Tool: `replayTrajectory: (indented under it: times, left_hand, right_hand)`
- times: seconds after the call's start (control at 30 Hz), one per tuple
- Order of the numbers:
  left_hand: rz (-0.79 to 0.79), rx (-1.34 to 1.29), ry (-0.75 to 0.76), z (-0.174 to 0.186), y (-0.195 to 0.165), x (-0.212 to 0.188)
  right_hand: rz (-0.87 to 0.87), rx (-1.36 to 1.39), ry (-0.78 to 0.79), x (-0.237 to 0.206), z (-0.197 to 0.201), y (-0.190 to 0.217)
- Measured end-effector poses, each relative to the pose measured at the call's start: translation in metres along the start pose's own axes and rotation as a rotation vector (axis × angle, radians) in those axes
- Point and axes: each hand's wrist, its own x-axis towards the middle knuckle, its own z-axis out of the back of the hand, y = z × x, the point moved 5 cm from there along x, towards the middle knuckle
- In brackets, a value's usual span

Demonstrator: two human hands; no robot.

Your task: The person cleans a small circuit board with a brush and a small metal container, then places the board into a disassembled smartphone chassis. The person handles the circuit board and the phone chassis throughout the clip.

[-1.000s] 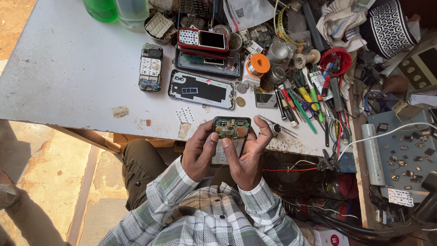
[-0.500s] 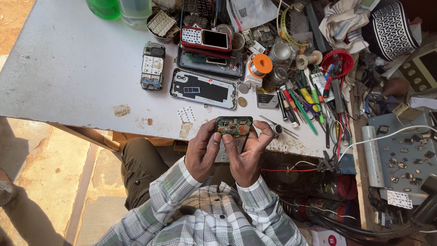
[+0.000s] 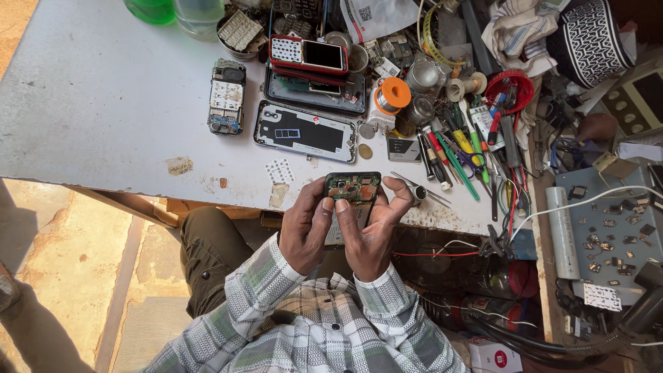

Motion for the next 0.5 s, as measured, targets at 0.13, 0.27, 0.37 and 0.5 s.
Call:
replayTrajectory:
  times: [0.13, 0.27, 0.37, 0.5]
  left_hand:
    - [0.025, 0.022, -0.002, 0.000, -0.001, 0.000]
    - [0.020, 0.040, 0.009, 0.000, -0.004, 0.001]
    - [0.067, -0.035, -0.013, -0.001, -0.002, 0.001]
    - [0.164, -0.286, -0.111, -0.006, 0.007, 0.005]
  right_hand:
    - [-0.024, 0.022, -0.022, -0.003, -0.001, -0.002]
    - [-0.027, 0.057, -0.012, -0.003, -0.001, -0.005]
    - [-0.057, 0.035, 0.007, -0.001, 0.001, -0.008]
    - [0.094, -0.236, 0.062, 0.004, 0.004, 0.000]
